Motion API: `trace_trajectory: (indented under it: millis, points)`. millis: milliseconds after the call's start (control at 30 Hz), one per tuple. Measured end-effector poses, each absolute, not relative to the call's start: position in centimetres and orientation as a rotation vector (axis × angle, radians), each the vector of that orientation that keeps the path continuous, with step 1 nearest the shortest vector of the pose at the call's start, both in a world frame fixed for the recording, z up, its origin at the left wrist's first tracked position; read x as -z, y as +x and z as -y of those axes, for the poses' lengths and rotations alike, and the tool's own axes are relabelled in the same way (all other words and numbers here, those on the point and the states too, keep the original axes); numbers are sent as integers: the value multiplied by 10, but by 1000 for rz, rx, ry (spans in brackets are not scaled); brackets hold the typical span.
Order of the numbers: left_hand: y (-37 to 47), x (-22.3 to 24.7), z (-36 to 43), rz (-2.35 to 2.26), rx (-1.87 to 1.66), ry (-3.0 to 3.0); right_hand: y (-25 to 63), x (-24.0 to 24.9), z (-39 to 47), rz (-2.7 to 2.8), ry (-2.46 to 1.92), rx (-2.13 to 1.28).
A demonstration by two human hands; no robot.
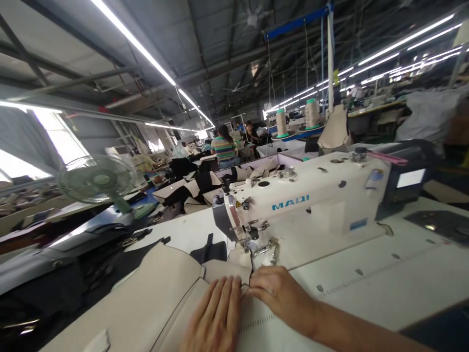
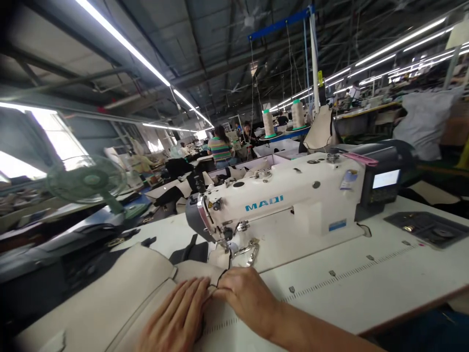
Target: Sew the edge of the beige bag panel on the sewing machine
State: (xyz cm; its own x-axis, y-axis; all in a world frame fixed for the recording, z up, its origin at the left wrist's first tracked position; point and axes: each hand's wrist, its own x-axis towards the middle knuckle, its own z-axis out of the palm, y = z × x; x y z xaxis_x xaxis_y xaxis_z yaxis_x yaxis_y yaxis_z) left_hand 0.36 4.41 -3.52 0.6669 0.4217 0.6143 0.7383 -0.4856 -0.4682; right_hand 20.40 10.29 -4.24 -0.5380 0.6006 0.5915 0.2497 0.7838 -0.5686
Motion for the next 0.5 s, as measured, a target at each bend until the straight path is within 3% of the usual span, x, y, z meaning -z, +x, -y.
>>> trace_trajectory:
  millis: [167,300,500]
  points:
    - [7,33,-42,943,392,-2137,203,41,-102,2114,-632,-526]
    - [13,28,-47,1073,548,-2108,202,36,-100,2048,-664,-550]
    - [0,28,-48,838,552,-2128,194,40,-101,1925,-608,-515]
